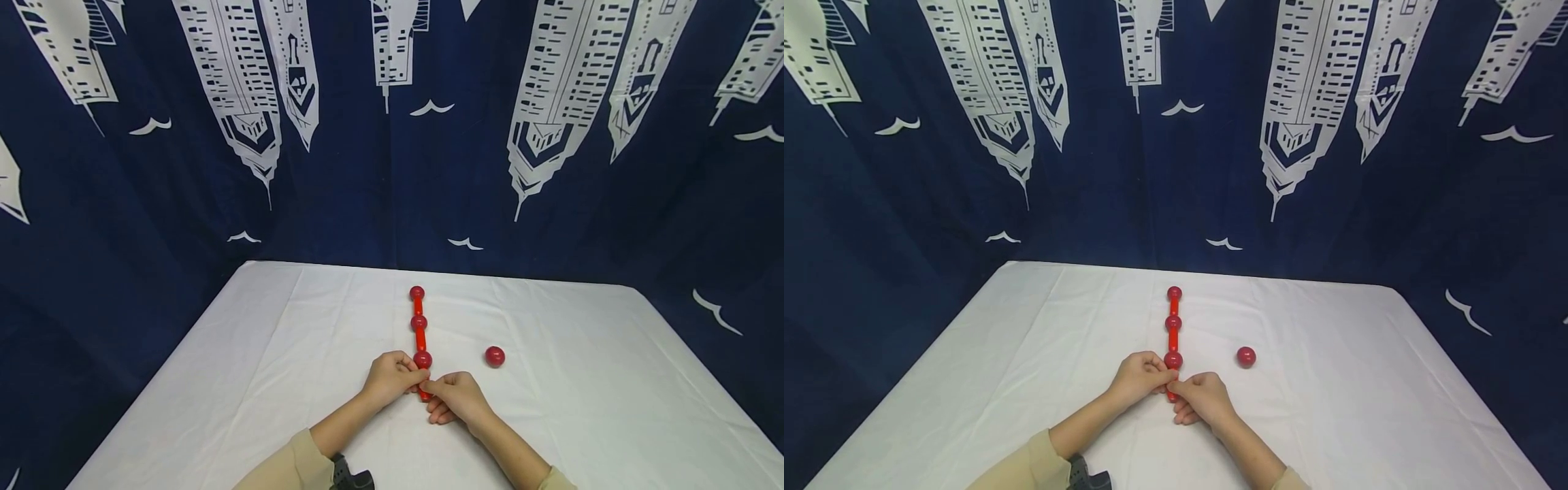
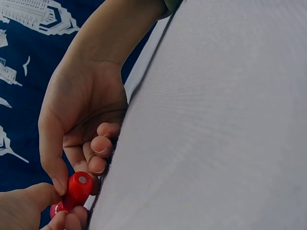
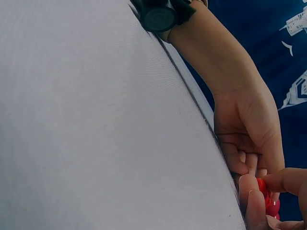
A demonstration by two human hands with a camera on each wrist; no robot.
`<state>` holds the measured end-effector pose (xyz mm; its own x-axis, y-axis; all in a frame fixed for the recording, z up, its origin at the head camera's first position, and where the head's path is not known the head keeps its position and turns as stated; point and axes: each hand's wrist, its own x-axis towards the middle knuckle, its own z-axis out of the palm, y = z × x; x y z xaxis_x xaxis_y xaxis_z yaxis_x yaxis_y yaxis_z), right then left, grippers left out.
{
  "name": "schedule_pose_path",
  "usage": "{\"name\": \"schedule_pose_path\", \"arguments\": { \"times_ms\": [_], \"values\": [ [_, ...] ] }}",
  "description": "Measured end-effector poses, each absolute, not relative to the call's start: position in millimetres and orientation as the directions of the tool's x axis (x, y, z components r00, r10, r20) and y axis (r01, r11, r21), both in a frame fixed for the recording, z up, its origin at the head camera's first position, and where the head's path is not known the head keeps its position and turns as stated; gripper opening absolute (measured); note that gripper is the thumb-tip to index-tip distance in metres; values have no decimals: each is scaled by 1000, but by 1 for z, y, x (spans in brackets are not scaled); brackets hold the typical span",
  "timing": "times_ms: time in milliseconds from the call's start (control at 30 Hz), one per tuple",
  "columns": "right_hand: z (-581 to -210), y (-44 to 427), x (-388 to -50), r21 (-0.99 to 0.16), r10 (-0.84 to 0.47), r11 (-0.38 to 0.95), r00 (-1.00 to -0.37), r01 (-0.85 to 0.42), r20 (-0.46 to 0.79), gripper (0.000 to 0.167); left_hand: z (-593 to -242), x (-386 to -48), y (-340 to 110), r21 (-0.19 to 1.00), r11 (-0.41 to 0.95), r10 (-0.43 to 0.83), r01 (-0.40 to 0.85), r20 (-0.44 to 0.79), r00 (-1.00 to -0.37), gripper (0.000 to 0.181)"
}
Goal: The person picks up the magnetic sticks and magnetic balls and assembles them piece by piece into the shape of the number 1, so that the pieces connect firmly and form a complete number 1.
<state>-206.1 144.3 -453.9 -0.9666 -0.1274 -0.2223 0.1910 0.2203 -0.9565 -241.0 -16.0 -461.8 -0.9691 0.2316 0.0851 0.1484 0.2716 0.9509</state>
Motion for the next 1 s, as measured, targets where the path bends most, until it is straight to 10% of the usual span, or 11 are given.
{"name": "schedule_pose_path", "arguments": {
  "times_ms": [1000],
  "values": [
    [-396, 219, -226, -829, 6, 554, -995, -77, 96, 31, -467, -242, -18, 968, 219, 218, 122, 73, -973, 20]
  ]
}}
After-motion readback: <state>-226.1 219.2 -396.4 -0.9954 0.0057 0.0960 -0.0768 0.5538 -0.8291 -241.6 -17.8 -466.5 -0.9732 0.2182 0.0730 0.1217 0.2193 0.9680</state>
